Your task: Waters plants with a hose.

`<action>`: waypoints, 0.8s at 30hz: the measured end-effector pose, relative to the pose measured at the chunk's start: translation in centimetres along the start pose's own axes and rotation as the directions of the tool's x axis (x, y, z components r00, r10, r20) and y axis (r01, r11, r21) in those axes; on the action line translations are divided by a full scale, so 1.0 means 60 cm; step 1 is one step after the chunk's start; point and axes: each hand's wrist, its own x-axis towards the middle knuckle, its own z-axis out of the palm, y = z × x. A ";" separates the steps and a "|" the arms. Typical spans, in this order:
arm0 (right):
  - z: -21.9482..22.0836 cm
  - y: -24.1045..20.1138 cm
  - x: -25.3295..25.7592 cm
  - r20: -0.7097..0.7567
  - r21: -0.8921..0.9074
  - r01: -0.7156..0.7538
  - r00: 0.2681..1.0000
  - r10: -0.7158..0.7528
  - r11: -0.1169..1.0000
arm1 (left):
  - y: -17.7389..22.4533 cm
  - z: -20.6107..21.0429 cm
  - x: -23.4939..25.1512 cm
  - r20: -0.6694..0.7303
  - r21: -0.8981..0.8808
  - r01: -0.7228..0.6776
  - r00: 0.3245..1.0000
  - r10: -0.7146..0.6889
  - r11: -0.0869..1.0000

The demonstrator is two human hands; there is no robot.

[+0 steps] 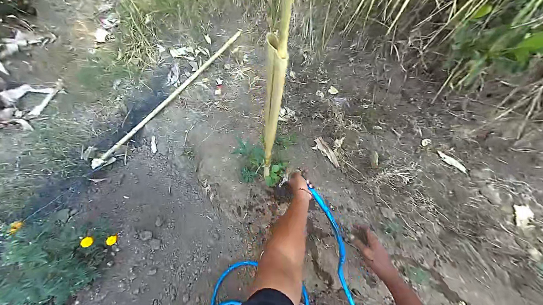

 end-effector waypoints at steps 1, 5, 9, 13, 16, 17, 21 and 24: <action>0.010 -0.040 0.028 -0.009 0.009 0.034 0.999 -0.034 0.999 | -0.006 0.000 0.003 0.002 0.029 -0.009 1.000 0.009 1.000; 0.060 -0.153 0.131 0.100 -0.061 0.086 0.992 -0.080 0.994 | -0.014 0.008 -0.005 0.062 -0.007 0.014 0.998 -0.014 1.000; 0.096 -0.173 0.183 0.138 -0.017 0.108 0.985 -0.105 0.994 | 0.005 0.009 0.007 0.162 -0.091 0.156 0.977 -0.140 0.984; 0.082 -0.184 0.163 0.181 -0.181 0.148 0.977 -0.115 0.972 | 0.042 -0.010 0.085 0.185 -0.104 0.150 0.974 -0.129 0.983; 0.078 -0.198 0.128 0.225 -0.269 0.139 0.971 -0.078 0.953 | 0.053 -0.002 0.132 0.070 -0.063 0.203 0.978 -0.199 0.977; 0.081 -0.200 0.121 0.245 -0.255 0.153 0.965 -0.089 0.955 | 0.048 0.002 0.146 0.032 -0.051 0.213 0.977 -0.212 0.976; 0.099 -0.209 0.122 0.294 -0.250 0.145 0.953 -0.067 0.957 | 0.015 0.011 0.186 -0.007 0.047 0.204 0.979 -0.204 0.978; 0.108 -0.217 0.132 0.310 -0.295 0.097 0.951 -0.001 0.950 | 0.010 0.005 0.185 0.081 0.008 0.248 0.965 -0.248 0.969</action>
